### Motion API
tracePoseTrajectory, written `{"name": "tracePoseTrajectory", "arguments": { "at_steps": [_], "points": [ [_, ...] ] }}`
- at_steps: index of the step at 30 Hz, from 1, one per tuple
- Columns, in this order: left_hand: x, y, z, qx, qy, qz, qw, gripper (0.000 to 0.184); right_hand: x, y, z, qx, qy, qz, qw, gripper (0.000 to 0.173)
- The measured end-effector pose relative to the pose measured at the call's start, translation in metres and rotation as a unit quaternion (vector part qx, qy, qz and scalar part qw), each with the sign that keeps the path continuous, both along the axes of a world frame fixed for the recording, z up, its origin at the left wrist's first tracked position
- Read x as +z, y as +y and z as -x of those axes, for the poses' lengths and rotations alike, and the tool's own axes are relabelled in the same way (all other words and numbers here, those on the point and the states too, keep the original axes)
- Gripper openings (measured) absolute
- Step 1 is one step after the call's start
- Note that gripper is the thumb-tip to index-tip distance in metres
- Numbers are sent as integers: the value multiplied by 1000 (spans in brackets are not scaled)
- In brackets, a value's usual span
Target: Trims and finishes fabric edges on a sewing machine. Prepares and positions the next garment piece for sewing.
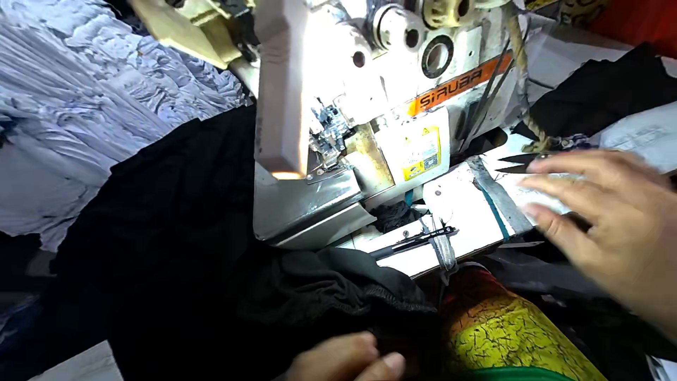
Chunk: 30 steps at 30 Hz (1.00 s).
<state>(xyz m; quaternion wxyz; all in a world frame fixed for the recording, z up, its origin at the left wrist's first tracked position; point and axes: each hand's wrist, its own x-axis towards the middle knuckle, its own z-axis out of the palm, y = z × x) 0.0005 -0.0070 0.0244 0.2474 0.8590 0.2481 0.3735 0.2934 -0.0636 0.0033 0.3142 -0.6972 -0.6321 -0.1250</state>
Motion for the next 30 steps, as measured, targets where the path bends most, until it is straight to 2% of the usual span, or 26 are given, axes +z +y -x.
{"name": "tracePoseTrajectory", "arguments": {
  "at_steps": [2, 4, 5, 7, 8, 9, 10, 11, 12, 14, 15, 17, 18, 20, 22, 24, 26, 27, 28, 30],
  "points": [
    [4, 16, -1, 21, 30, -52, 998, 13, -6, -1, 36, 82, 50, -12, 995, 44],
    [2, 30, -6, 38, 119, -112, 986, 26, -20, 3, 73, 167, 87, 19, 982, 47],
    [-4, 37, -11, 49, 149, -149, 976, 26, -28, 7, 88, 175, 79, 21, 981, 42],
    [-13, 48, -17, 66, 157, -206, 964, 19, -44, 17, 107, 158, 71, -12, 985, 17],
    [-12, 51, -17, 60, 138, -186, 971, 19, -45, 20, 110, 163, 114, -22, 980, 13],
    [-5, 51, -14, 42, 113, -126, 985, 19, -39, 20, 110, 187, 198, -16, 962, 16],
    [6, 51, -8, 10, 88, -40, 995, 20, -28, 19, 106, 227, 315, 8, 922, 20],
    [18, 53, 0, -27, 65, 40, 997, 23, -14, 18, 102, 268, 444, 49, 854, 22],
    [27, 55, 6, -57, 41, 104, 992, 24, 0, 18, 98, 300, 563, 96, 764, 22],
    [40, 60, 14, -79, 14, 174, 981, 25, 12, 28, 100, 326, 720, 144, 596, 17],
    [43, 63, 16, -75, 4, 184, 980, 25, 15, 34, 104, 320, 761, 146, 546, 19],
    [49, 65, 18, -49, -12, 181, 982, 26, 18, 45, 110, 315, 791, 131, 508, 24],
    [51, 66, 19, -36, -21, 180, 983, 27, 19, 49, 113, 321, 788, 117, 513, 24],
    [54, 69, 23, -20, -36, 183, 982, 28, 19, 53, 118, 340, 749, 84, 562, 23],
    [56, 70, 29, -23, -47, 193, 980, 29, 20, 52, 120, 363, 674, 57, 641, 20],
    [58, 70, 35, -44, -47, 198, 978, 31, 20, 50, 120, 380, 580, 36, 720, 32],
    [61, 70, 39, -56, -40, 189, 980, 32, 20, 51, 123, 355, 479, 7, 803, 40],
    [63, 69, 41, -58, -26, 174, 983, 30, 20, 51, 124, 337, 443, -8, 831, 40],
    [65, 69, 42, -58, -3, 151, 987, 27, 19, 52, 125, 329, 421, -19, 845, 38],
    [69, 66, 44, -59, 58, 108, 991, 27, 16, 53, 124, 350, 410, -38, 841, 32]
  ]
}}
